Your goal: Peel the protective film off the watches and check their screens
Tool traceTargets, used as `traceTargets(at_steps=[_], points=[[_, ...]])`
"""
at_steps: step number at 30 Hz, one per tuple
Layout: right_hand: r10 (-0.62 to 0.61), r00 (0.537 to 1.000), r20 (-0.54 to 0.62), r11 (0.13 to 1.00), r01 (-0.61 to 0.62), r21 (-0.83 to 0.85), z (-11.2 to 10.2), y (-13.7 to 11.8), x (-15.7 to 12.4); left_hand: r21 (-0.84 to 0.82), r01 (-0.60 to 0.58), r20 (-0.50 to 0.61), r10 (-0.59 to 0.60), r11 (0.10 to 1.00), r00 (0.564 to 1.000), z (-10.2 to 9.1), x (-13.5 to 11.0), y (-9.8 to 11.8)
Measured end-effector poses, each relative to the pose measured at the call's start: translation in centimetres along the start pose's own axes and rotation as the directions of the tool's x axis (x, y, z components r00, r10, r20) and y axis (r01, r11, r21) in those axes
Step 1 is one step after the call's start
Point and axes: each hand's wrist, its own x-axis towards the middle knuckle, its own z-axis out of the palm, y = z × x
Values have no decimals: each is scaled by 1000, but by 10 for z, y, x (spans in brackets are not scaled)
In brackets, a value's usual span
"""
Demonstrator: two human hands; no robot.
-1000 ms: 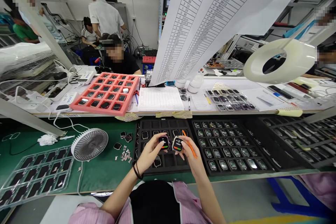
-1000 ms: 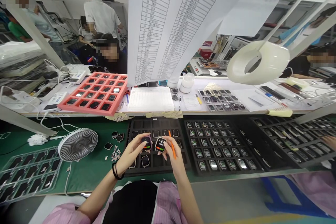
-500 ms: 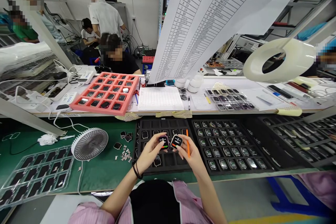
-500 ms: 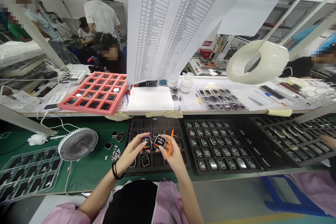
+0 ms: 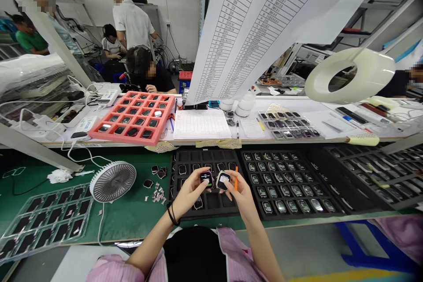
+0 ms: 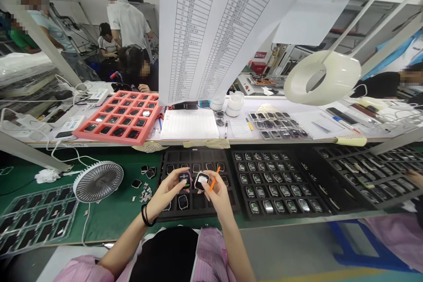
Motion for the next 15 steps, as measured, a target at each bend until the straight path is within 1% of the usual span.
traceTargets(at_steps=[8,15], points=[[-13,1000,3,1000,13,-9,1,0,0,80,-35,16,34,996,999,0,0,-6],[-4,1000,-1,1000,4,8,5,-6,-1,4,-4,15,4,1000,1000,0,-1,-1]])
